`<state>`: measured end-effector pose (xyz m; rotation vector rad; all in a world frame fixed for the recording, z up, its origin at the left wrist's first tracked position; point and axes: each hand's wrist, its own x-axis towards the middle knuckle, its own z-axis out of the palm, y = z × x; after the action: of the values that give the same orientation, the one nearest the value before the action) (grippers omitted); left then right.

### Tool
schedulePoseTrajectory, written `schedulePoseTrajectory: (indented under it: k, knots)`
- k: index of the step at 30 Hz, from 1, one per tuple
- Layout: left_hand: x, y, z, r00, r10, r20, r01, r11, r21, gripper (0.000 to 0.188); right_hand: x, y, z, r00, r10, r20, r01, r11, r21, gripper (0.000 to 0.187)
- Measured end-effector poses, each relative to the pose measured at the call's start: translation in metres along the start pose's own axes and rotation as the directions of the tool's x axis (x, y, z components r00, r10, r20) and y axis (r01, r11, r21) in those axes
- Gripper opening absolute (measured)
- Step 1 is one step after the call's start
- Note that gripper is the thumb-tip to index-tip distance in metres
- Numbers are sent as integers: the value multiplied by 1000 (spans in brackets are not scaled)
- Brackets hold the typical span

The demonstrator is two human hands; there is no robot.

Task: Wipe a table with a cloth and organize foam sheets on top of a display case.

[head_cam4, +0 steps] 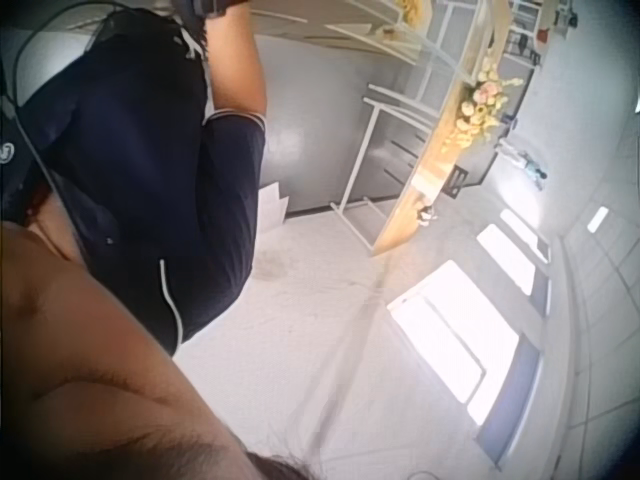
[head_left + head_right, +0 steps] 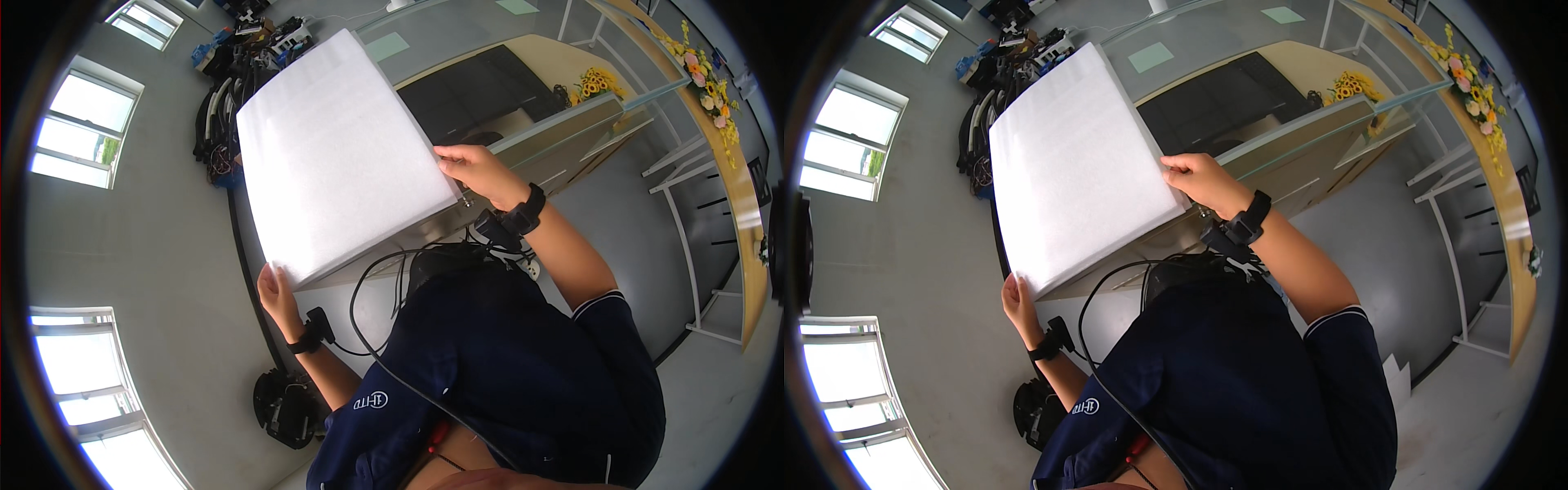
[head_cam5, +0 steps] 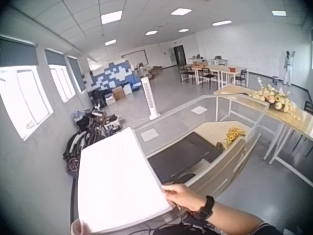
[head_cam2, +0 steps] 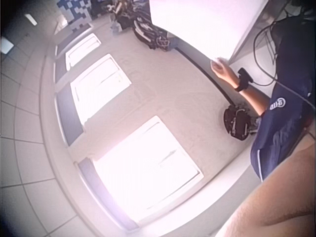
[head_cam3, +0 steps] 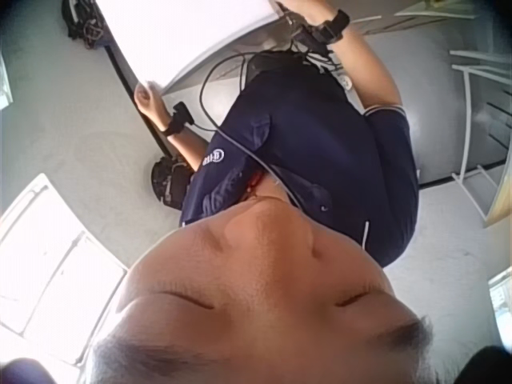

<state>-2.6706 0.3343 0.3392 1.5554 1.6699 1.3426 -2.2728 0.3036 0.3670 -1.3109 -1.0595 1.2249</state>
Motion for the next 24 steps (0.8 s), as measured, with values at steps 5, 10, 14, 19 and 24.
schedulePoseTrajectory:
  k: [5,10,14,19,24]
  knots:
    - [1,-1,-2,1000,-26,-18,25,999,-31,34,-11,-6,1,999,36,19,-35,998,-48,34]
    - [4,-2,-6,998,-47,-29,46,998,-46,35,-14,8,5,996,-81,-26,77,987,-141,30]
    - [4,-4,-4,999,-46,-15,46,998,-34,36,-10,18,5,976,-195,-97,168,956,-239,27]
    - [2,1,-3,998,-58,-2,58,998,-31,37,-12,14,4,966,-235,-105,195,935,-297,26]
    - [3,0,-2,999,-54,-3,54,998,-19,37,-16,10,2,959,-266,-98,222,919,-327,25]
